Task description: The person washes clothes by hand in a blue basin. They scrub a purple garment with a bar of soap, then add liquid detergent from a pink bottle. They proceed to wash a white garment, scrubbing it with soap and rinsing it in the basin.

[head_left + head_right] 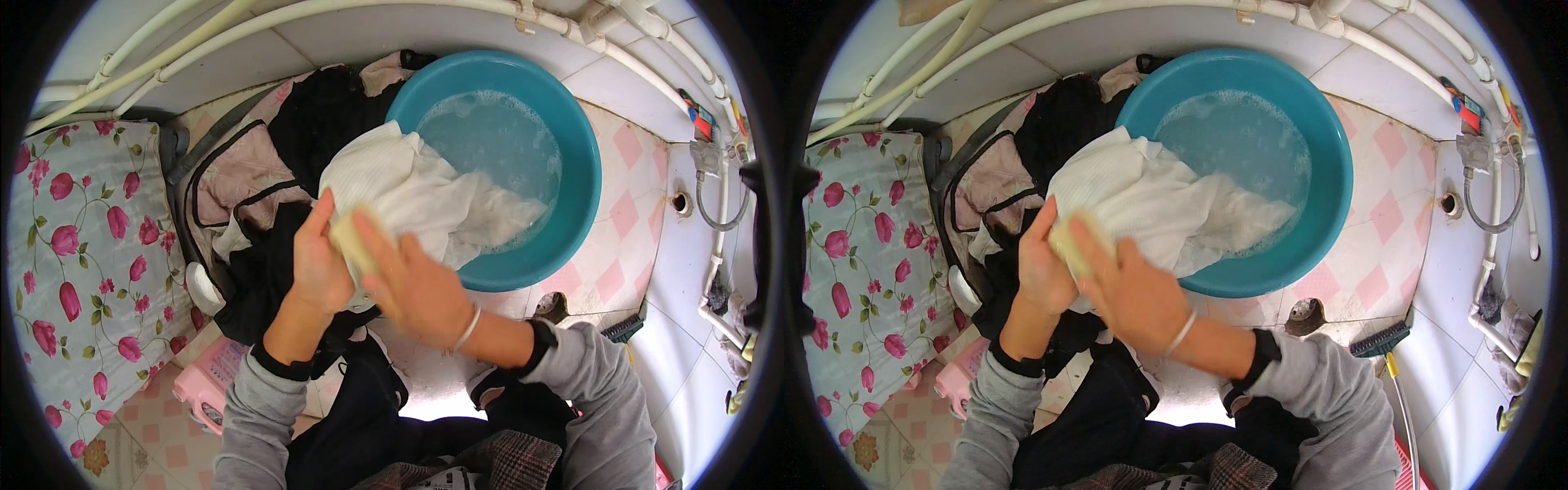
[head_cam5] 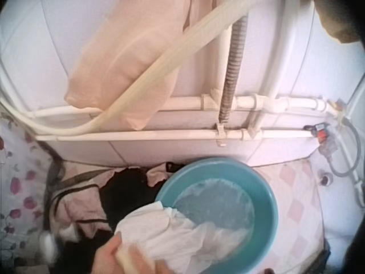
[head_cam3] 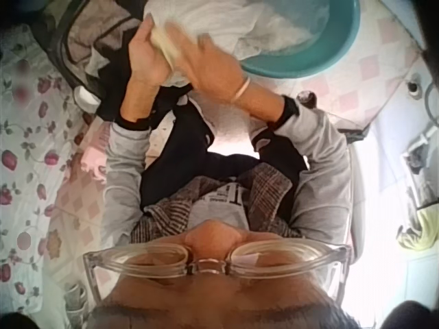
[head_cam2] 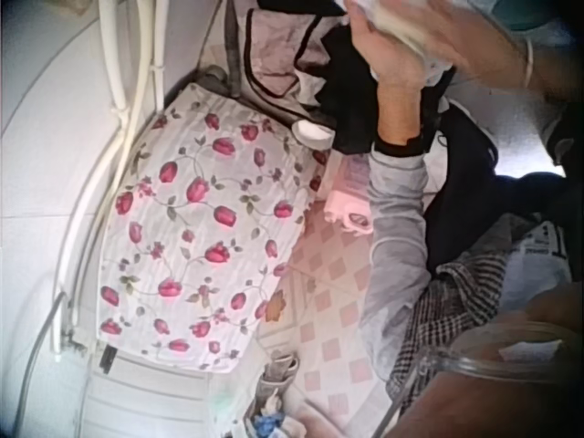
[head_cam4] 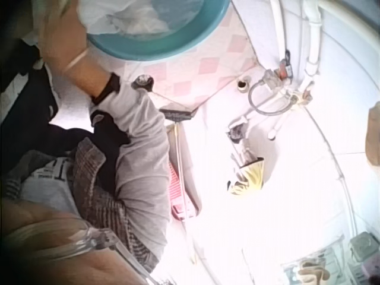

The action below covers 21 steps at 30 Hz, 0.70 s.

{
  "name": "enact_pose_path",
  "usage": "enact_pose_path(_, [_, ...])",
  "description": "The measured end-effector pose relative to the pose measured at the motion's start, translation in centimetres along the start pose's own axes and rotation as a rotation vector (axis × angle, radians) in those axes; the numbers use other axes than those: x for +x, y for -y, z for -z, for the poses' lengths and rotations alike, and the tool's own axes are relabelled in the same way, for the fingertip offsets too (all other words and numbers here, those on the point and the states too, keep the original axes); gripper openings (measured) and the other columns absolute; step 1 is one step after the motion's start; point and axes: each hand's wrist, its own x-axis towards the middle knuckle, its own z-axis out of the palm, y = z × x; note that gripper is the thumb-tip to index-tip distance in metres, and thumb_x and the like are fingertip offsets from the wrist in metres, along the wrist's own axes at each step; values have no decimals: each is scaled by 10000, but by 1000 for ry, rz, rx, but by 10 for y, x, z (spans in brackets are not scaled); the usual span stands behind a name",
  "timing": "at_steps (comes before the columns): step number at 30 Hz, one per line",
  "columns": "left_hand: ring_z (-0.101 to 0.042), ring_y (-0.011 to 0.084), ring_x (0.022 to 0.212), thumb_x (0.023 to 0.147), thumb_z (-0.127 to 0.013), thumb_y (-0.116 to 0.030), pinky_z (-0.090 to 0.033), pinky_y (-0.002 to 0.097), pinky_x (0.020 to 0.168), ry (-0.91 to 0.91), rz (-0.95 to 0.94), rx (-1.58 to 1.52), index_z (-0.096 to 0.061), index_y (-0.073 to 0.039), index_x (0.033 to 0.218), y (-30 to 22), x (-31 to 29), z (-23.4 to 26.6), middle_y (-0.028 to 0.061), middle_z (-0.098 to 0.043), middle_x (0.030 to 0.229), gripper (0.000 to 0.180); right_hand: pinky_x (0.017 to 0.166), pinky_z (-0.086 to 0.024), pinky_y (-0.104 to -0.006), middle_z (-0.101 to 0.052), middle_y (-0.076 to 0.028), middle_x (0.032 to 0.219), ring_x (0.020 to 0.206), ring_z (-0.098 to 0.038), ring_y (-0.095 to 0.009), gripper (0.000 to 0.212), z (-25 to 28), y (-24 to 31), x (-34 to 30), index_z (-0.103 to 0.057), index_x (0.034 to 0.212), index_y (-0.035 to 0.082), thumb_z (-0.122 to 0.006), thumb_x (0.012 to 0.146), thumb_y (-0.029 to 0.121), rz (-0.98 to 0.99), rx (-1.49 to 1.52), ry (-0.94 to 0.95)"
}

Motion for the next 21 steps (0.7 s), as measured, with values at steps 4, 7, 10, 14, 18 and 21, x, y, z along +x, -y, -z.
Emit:
enact_pose_path(4, [-454, 320, 1305, 1030, -307, -373, -352, 449, 1101, 99, -80, 0, -322, -17, 1456, 2, -1, -4, 152, -429, 1455, 556, 668, -512, -402, -539, -152, 907, 702, -569, -277, 807, 15, -44, -2, -315, 1465, 72, -718, 795, 277, 13, 65, -155])
enact_pose_path(7, [-468, 299, 1294, 1037, -315, -337, -371, 434, 1087, 184, -27, -1, -327, 1, 1443, -3, -10, -14, 154, -445, 1436, 528, 729, -498, -346, -579, -119, 969, 813, -572, -162, 731, 48, -70, 9, -396, 1356, -15, -721, 736, 196, -248, 315, -236])
enact_pose_path(10, [-476, 303, 1288, 1035, -325, -322, -373, 435, 1088, 172, -38, -6, -326, 5, 1440, -2, -10, -12, 162, -449, 1429, 521, 784, -474, -305, -583, -102, 1043, 858, -556, -141, 651, 59, -71, 15, -409, 1310, -6, -680, 735, 135, -326, 681, -13])
enact_pose_path(14, [-502, 299, 1262, 1029, -343, -296, -389, 430, 1074, 162, -26, 46, -351, 10, 1422, 1, -10, -12, 156, -480, 1403, 498, 833, -444, -280, -567, -75, 1117, 919, -537, -126, 648, 47, -53, 22, -418, 1317, 5, -672, 732, 121, -127, 792, -65])
enact_pose_path(18, [-554, 273, 1202, 1012, -412, -247, -427, 410, 1038, 130, -62, 96, -409, 13, 1380, 3, -11, -8, 147, -542, 1335, 451, 866, -456, -333, -574, -147, 1109, 982, -567, -235, 639, 35, -37, 36, -416, 1295, -2, -664, 727, 153, 9, 667, -110])
enact_pose_path(21, [-582, 247, 1158, 996, -462, -212, -459, 386, 995, 17, -138, 305, -444, 17, 1352, -9, -13, -5, 138, -570, 1294, 424, 817, -480, -382, -550, -184, 1060, 948, -589, -351, 616, 33, -42, 29, -440, 1228, -9, -664, 680, 163, 81, 534, -103])
